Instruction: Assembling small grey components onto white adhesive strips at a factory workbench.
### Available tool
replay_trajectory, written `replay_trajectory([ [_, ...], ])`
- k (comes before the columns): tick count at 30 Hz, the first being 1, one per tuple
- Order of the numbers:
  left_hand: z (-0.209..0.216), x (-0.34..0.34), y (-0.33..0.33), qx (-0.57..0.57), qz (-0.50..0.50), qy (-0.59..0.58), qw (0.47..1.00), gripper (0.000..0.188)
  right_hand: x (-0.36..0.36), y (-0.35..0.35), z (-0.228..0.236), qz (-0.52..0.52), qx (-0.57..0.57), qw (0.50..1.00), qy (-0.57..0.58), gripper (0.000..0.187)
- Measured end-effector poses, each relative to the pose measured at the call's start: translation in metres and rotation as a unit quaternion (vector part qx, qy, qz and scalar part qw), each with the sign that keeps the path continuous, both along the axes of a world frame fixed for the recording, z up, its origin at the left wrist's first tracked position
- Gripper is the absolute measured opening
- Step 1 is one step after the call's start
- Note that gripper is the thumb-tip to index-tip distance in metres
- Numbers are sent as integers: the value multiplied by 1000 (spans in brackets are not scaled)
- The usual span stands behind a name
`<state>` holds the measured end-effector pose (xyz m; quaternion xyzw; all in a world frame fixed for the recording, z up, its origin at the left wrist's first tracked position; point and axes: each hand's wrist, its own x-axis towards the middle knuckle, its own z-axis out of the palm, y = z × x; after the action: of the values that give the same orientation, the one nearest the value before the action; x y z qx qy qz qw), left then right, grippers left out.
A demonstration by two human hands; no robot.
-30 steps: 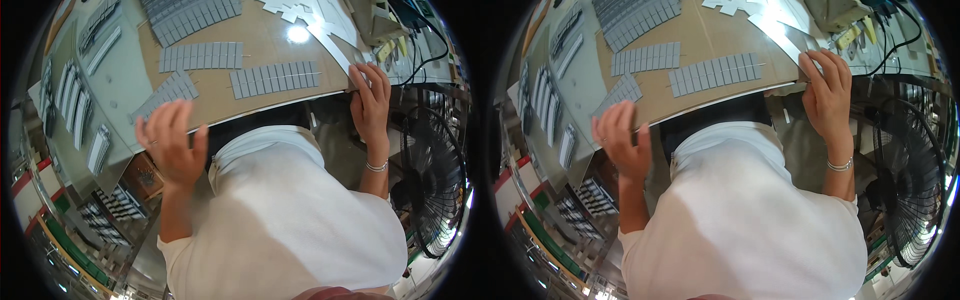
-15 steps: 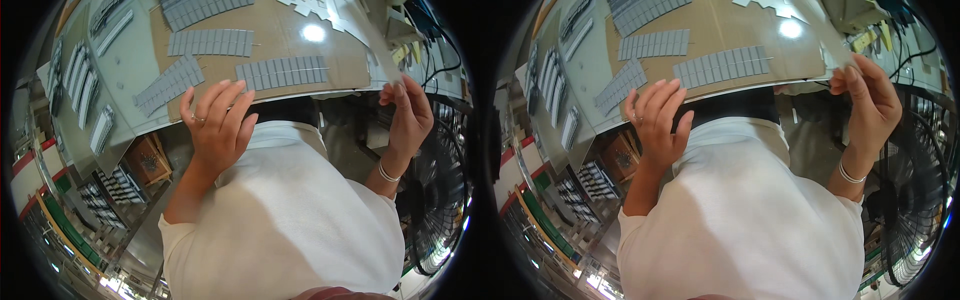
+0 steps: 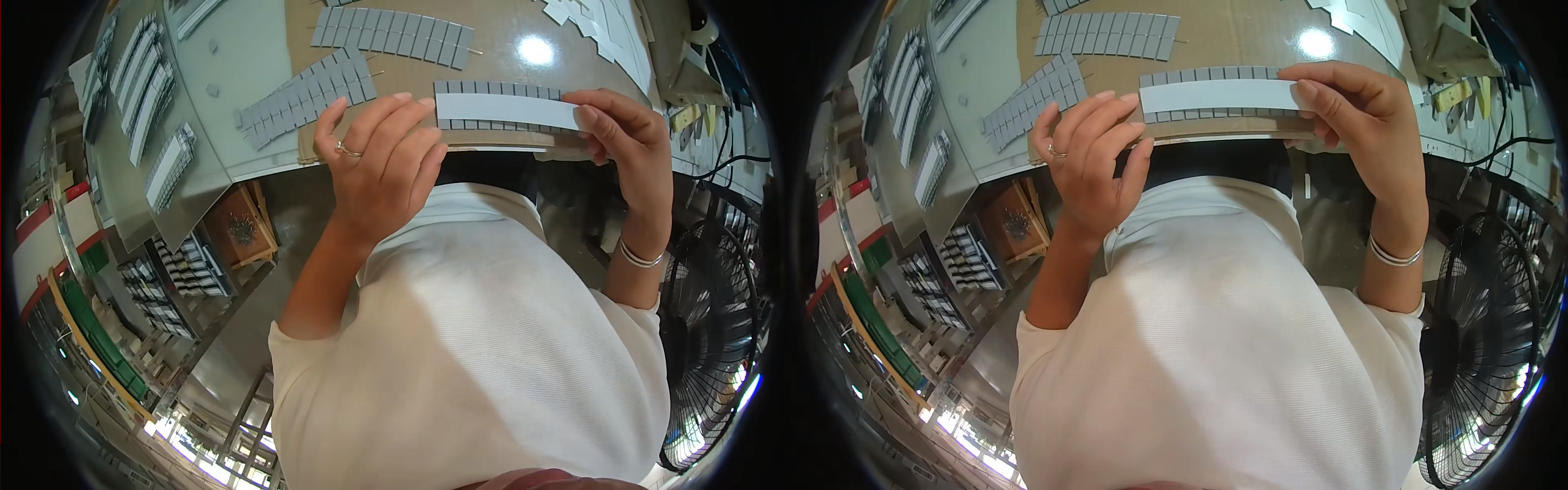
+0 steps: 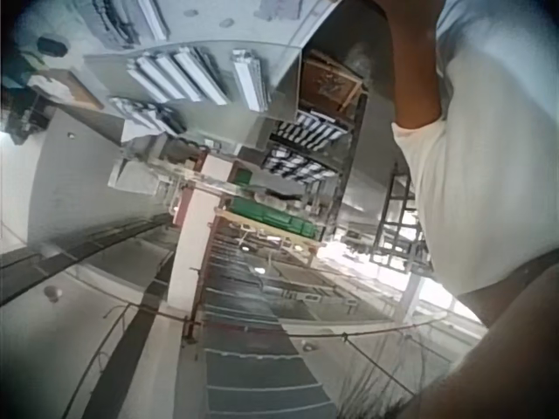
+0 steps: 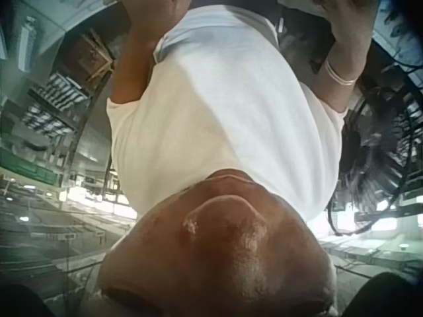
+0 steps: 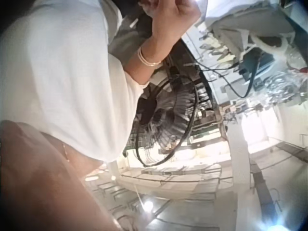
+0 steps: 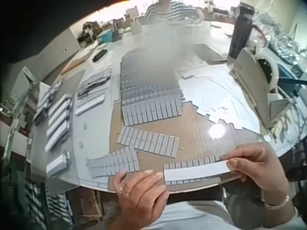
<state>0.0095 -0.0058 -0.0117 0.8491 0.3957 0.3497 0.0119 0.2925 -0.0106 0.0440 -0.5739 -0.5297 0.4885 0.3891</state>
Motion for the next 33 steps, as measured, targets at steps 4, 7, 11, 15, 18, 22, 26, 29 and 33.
replay_trajectory([
  [4,-3,0,2,18,-5,-2,1000,32,3,3,0,18,-19,1000,-1,17],
  [7,-4,-2,0,21,-3,0,1000,34,1,3,0,21,-24,999,-10,17],
  [11,-5,-3,-1,22,-3,2,1000,36,0,4,1,23,-35,999,-17,18],
  [15,-4,-2,-2,23,8,16,1000,36,1,5,0,26,-32,999,-31,17],
  [18,-3,0,-1,22,13,27,999,34,3,6,-1,26,-33,999,-31,17],
  [22,0,4,2,27,10,30,999,33,8,10,0,32,-15,999,-42,16],
  [26,1,4,3,46,-14,8,999,29,-1,2,13,-24,-46,998,-28,17],
  [29,3,1,-2,1,10,50,999,27,13,-3,23,-98,-12,995,25,20],
  [33,10,0,-6,2,14,57,998,28,69,5,41,-339,265,879,-205,10],
])
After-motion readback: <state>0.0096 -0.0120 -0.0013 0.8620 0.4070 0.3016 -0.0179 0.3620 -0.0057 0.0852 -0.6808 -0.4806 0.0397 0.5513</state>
